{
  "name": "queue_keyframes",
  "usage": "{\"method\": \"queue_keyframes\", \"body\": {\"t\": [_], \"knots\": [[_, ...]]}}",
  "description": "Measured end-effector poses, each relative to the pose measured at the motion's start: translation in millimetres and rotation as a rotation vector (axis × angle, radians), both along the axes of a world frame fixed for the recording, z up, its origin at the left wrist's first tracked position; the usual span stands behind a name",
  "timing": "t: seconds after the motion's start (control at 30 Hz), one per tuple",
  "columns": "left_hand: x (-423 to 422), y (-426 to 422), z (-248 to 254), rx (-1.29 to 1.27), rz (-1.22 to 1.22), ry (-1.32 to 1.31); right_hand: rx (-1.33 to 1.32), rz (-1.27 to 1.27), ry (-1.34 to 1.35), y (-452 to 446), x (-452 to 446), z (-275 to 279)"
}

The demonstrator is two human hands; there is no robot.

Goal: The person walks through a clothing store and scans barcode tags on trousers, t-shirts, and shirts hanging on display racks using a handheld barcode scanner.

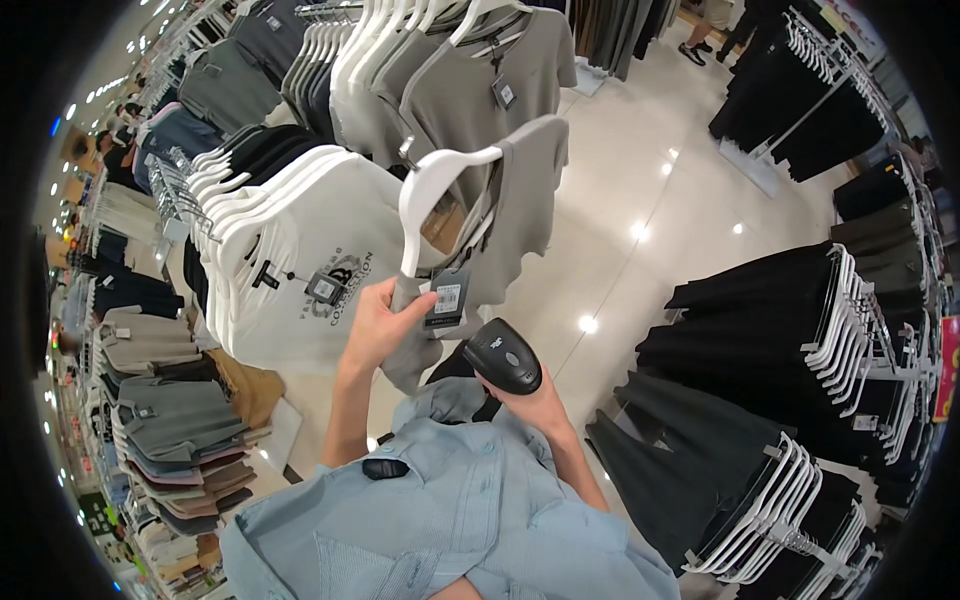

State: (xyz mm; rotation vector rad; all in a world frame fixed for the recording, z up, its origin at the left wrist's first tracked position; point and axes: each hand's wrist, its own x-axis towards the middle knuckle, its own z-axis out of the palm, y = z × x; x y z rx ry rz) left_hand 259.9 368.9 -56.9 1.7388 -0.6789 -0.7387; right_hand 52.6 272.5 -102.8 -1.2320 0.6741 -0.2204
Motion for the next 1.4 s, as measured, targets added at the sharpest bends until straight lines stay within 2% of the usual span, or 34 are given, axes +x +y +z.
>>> {"method": "queue_keyframes", "body": {"t": [0.07, 0.2, 0.27, 0.37, 0.6, 0.8, 1.0, 1.13, 1.4], "knots": [[-1, 1, 1, -0.008, -0.032, 0.061, 0.010, -0.004, 0.023, 1, 2, 2], [3, 4, -15, 0.070, -0.073, -0.035, 0.078, -0.053, 0.027, 8, 3, -12], [3, 4, -17, 0.040, -0.085, -0.063, 0.188, -0.075, -0.070, 10, 6, -9], [4, 5, -18, -0.001, -0.095, -0.086, 0.234, -0.082, -0.052, 12, 8, -8], [6, 13, -12, 0.100, -0.120, -0.093, 0.206, -0.018, -0.064, 14, 12, -12], [5, 19, 0, 0.099, -0.102, -0.071, 0.083, 0.002, 0.031, 17, 18, -12], [6, 26, -15, 0.108, -0.122, -0.106, 0.063, 0.055, 0.023, 17, 18, -13], [3, 28, -8, 0.131, -0.122, -0.134, 0.040, 0.069, 0.027, 17, 18, -14], [4, 30, -11, 0.206, -0.145, -0.052, 0.000, 0.046, 0.075, 15, 15, -20]]}}
